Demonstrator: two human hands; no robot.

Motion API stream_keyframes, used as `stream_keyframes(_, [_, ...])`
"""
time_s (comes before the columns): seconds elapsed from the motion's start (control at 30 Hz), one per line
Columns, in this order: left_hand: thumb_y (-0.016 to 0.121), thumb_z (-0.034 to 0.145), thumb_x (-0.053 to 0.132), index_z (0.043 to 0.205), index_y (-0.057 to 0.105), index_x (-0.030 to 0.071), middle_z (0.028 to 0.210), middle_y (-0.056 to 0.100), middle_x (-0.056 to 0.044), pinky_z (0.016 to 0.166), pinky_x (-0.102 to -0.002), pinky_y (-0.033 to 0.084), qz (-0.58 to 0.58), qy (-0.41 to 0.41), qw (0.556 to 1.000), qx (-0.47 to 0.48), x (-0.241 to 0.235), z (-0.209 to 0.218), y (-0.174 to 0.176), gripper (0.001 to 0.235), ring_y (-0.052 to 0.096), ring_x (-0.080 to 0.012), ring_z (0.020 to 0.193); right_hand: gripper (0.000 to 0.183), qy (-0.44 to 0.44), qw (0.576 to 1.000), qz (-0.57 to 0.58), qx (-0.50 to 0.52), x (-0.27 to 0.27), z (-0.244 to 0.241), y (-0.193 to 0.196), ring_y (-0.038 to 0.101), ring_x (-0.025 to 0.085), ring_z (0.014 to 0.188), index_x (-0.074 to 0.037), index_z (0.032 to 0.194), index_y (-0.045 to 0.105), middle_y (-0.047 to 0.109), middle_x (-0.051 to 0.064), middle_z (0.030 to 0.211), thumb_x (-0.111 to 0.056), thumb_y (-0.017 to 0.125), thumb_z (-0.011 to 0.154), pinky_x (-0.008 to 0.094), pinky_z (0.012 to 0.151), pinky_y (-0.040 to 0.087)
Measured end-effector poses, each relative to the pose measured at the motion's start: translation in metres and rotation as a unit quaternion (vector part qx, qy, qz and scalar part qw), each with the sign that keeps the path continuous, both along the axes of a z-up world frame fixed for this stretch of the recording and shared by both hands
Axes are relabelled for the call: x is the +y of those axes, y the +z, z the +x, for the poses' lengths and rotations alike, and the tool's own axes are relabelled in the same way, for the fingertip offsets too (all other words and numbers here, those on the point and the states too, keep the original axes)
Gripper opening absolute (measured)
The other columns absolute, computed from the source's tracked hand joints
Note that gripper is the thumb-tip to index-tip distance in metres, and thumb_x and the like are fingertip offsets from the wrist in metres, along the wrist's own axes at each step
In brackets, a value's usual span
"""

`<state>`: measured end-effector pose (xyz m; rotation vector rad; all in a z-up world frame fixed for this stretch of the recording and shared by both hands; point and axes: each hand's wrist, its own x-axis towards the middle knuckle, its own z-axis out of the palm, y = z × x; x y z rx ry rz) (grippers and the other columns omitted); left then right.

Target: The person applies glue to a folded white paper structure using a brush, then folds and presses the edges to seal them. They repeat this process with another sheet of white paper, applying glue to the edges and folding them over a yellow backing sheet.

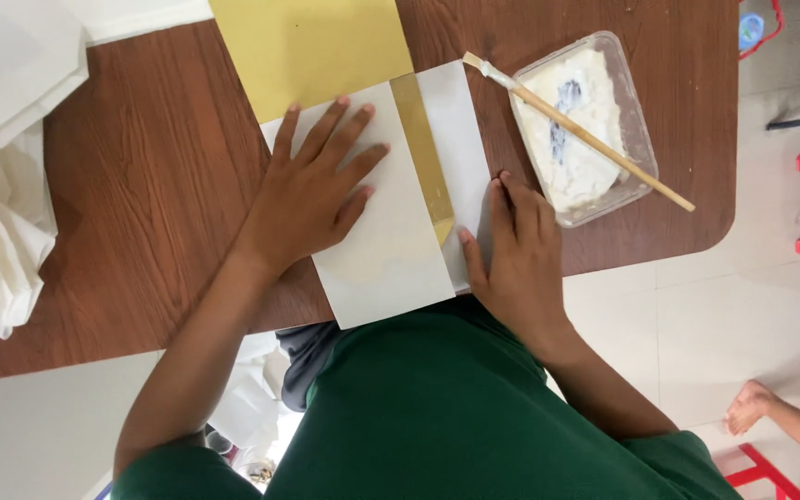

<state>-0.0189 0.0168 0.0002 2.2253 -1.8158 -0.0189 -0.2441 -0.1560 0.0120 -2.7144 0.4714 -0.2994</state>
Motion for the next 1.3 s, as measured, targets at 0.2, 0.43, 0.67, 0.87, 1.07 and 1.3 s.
stream_keyframes(0.2, [0.045, 0.108, 0.051, 0.159, 0.045, 0.006, 0.168, 0.025, -0.021, 0.121, -0.071, 0.012, 0.020, 0.056, 0.998, 0.023, 0.001, 0.008, -0.007, 0.068, 0.015, -0.0461, 0.154, 0.051, -0.020, 1.000, 0.007, -0.014, 0.003, 0.006, -0.004, 0.046, 0.041, 0.130, 0.008, 0.141, 0.056, 0.048, 0.021, 0.146, -0.028, 0.061, 0.105, 0.056, 0.108, 0.044])
stream_keyframes(0.43, [0.042, 0.110, 0.052, 0.160, 0.048, 0.008, 0.169, 0.027, -0.017, 0.123, -0.065, 0.009, 0.000, 0.039, 0.999, 0.031, 0.004, 0.012, -0.005, 0.067, 0.019, -0.0418, 0.156, 0.045, -0.049, 0.972, 0.229, -0.013, 0.000, 0.023, 0.010, 0.063, 0.027, 0.114, -0.005, 0.136, 0.053, 0.063, 0.012, 0.131, -0.026, 0.066, 0.099, 0.042, 0.094, 0.050])
stream_keyframes(0.67, [0.051, 0.109, 0.051, 0.157, 0.051, 0.011, 0.168, 0.031, -0.014, 0.124, -0.064, 0.013, -0.024, 0.031, 0.998, 0.039, 0.006, 0.015, -0.007, 0.064, 0.024, -0.0403, 0.156, 0.022, -0.092, 0.971, 0.219, 0.008, -0.016, 0.024, -0.013, 0.054, 0.014, 0.061, -0.006, 0.101, 0.066, 0.066, 0.002, 0.081, -0.027, 0.071, 0.100, 0.031, 0.056, 0.042])
stream_keyframes(0.87, [0.050, 0.109, 0.051, 0.158, 0.051, 0.010, 0.168, 0.030, -0.014, 0.125, -0.063, 0.009, -0.023, 0.019, 0.998, 0.057, 0.007, 0.018, -0.011, 0.065, 0.020, -0.0392, 0.156, 0.025, -0.131, 0.951, 0.281, 0.017, -0.016, 0.021, -0.009, 0.041, 0.009, 0.058, -0.010, 0.089, 0.056, 0.050, -0.004, 0.069, -0.027, 0.067, 0.104, 0.028, 0.053, 0.033])
stream_keyframes(1.07, [0.054, 0.108, 0.051, 0.157, 0.053, 0.010, 0.168, 0.032, -0.014, 0.125, -0.062, 0.010, -0.031, 0.016, 0.998, 0.052, 0.007, 0.018, -0.012, 0.064, 0.022, -0.0391, 0.156, 0.024, -0.104, 0.962, 0.250, 0.019, -0.020, 0.019, -0.017, 0.042, 0.011, 0.054, -0.008, 0.096, 0.059, 0.053, -0.002, 0.069, -0.030, 0.066, 0.104, 0.030, 0.051, 0.034])
stream_keyframes(1.3, [0.051, 0.108, 0.054, 0.155, 0.055, 0.011, 0.167, 0.036, -0.013, 0.124, -0.060, 0.012, -0.021, 0.034, 0.999, 0.030, 0.005, 0.016, -0.006, 0.064, 0.026, -0.0367, 0.155, 0.024, 0.014, 0.974, 0.228, -0.002, -0.020, 0.020, -0.006, 0.053, 0.017, 0.065, -0.011, 0.083, 0.059, 0.057, 0.001, 0.068, -0.026, 0.068, 0.100, 0.034, 0.063, 0.041])
